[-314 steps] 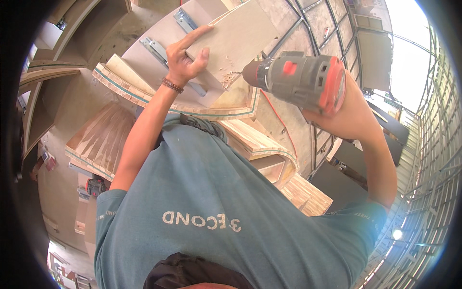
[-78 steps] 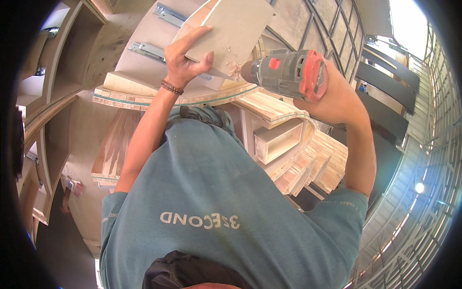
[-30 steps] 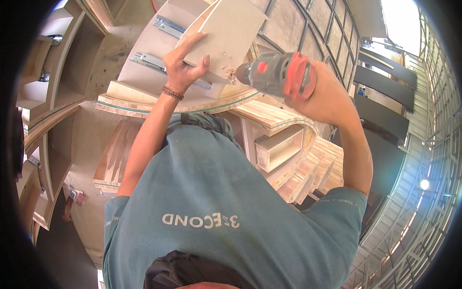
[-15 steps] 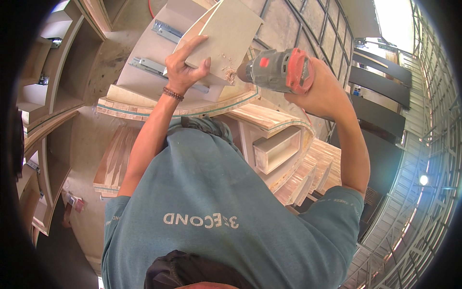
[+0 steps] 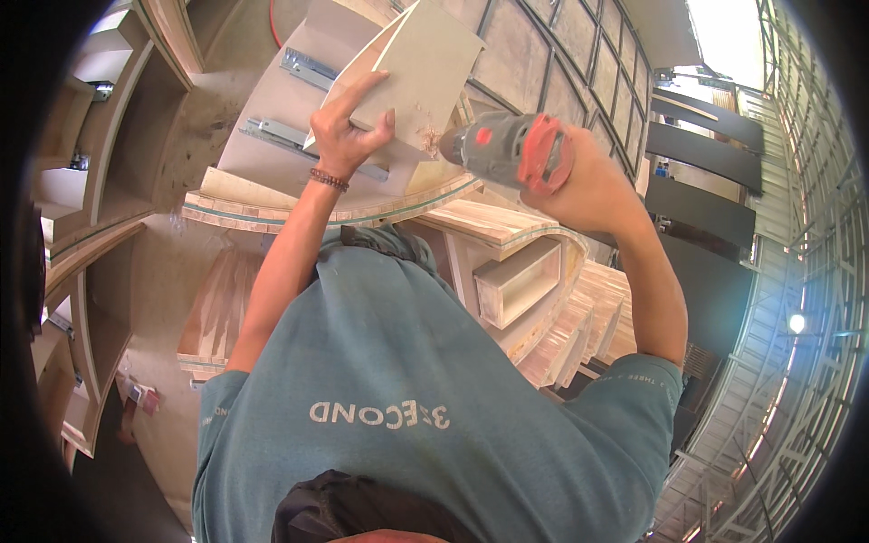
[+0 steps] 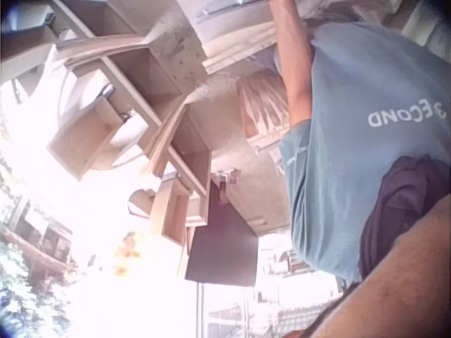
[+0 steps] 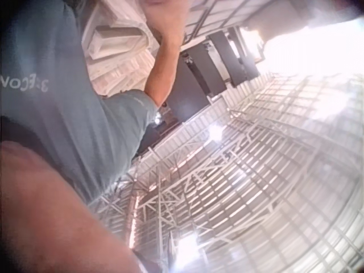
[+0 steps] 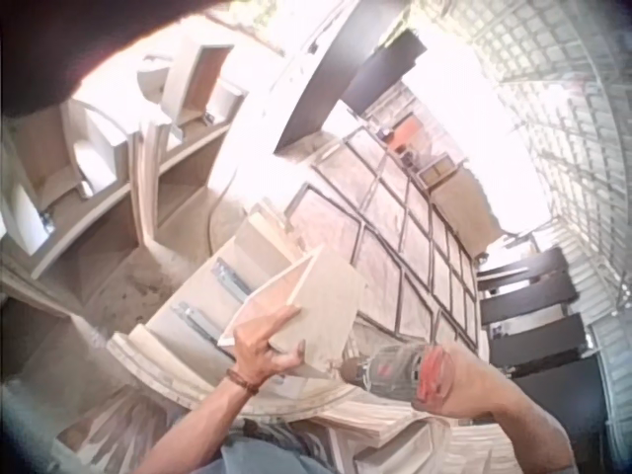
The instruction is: The person uses a cordless drill to create holes in the side panels of a small wooden drawer box. They hold the drawer steady with one hand while operating the drill with the other, drilling multiple holes into the same piece of wood before moving to another drawer unit.
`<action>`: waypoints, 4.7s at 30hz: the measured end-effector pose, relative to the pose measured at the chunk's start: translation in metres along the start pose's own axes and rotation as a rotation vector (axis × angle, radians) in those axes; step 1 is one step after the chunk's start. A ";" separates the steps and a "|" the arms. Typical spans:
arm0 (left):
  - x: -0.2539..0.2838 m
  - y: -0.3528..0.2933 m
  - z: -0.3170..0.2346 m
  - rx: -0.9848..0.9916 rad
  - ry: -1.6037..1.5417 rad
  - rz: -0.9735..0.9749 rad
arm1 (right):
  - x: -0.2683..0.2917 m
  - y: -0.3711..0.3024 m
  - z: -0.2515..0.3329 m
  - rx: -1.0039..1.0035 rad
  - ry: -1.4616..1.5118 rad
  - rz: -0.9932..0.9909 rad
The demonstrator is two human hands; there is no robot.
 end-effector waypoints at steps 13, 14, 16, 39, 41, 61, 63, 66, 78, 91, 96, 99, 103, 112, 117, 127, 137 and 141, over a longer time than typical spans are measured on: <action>-0.004 -0.001 0.005 -0.002 -0.083 -0.082 | 0.013 -0.001 -0.020 0.019 -0.018 -0.039; -0.003 0.000 0.004 0.016 -0.070 -0.066 | 0.015 -0.003 -0.030 0.090 -0.042 -0.057; -0.006 -0.003 0.006 0.023 -0.090 -0.070 | 0.021 -0.018 -0.061 0.118 0.197 -0.149; 0.040 -0.094 -0.009 0.292 0.148 -0.638 | -0.102 0.004 -0.224 -0.220 0.990 -0.385; 0.037 -0.088 -0.029 0.229 0.267 -0.600 | -0.099 0.001 -0.228 -0.194 0.963 -0.407; -0.084 0.059 -0.052 0.141 0.938 0.364 | 0.024 0.098 -0.145 0.591 0.429 -0.298; -0.083 0.055 -0.051 0.141 0.943 0.348 | 0.030 0.110 -0.150 0.554 0.386 -0.328; -0.083 0.056 -0.053 0.146 0.950 0.332 | 0.040 0.130 -0.150 0.418 0.282 -0.224; -0.078 0.057 -0.046 0.240 0.940 0.368 | 0.067 0.148 -0.114 0.345 0.097 -0.099; -0.077 0.058 -0.044 0.247 0.933 0.388 | 0.077 0.155 -0.088 0.377 0.062 -0.003; -0.075 0.058 -0.043 0.253 0.923 0.374 | 0.083 0.159 -0.081 0.443 -0.065 0.023; -0.075 0.059 -0.043 0.248 0.914 0.374 | 0.088 0.161 -0.073 0.513 -0.128 0.032; -0.075 0.060 -0.039 0.284 0.875 0.377 | 0.088 0.166 -0.057 0.605 -0.178 0.102; -0.074 0.059 -0.033 0.420 0.782 0.459 | 0.071 0.182 -0.028 0.387 0.070 0.355; -0.074 0.058 -0.029 0.433 0.784 0.469 | 0.069 0.182 -0.014 0.362 -0.114 0.297; -0.076 0.061 -0.027 0.455 0.764 0.487 | 0.070 0.187 -0.016 0.394 -0.246 0.249; -0.073 0.061 -0.024 0.495 0.683 0.470 | 0.056 0.190 -0.016 0.295 -0.053 0.248; -0.075 0.062 -0.031 0.471 0.760 0.455 | 0.054 0.197 -0.018 0.402 -0.057 0.382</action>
Point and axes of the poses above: each hand's wrist, its own y-axis towards the middle knuckle, its own x-axis out of the back of the hand, z = x × y, the point moved 7 cm from there along y, towards the middle knuckle, and after that the axes turned 7 degrees about -z, right-handed, at the moved point
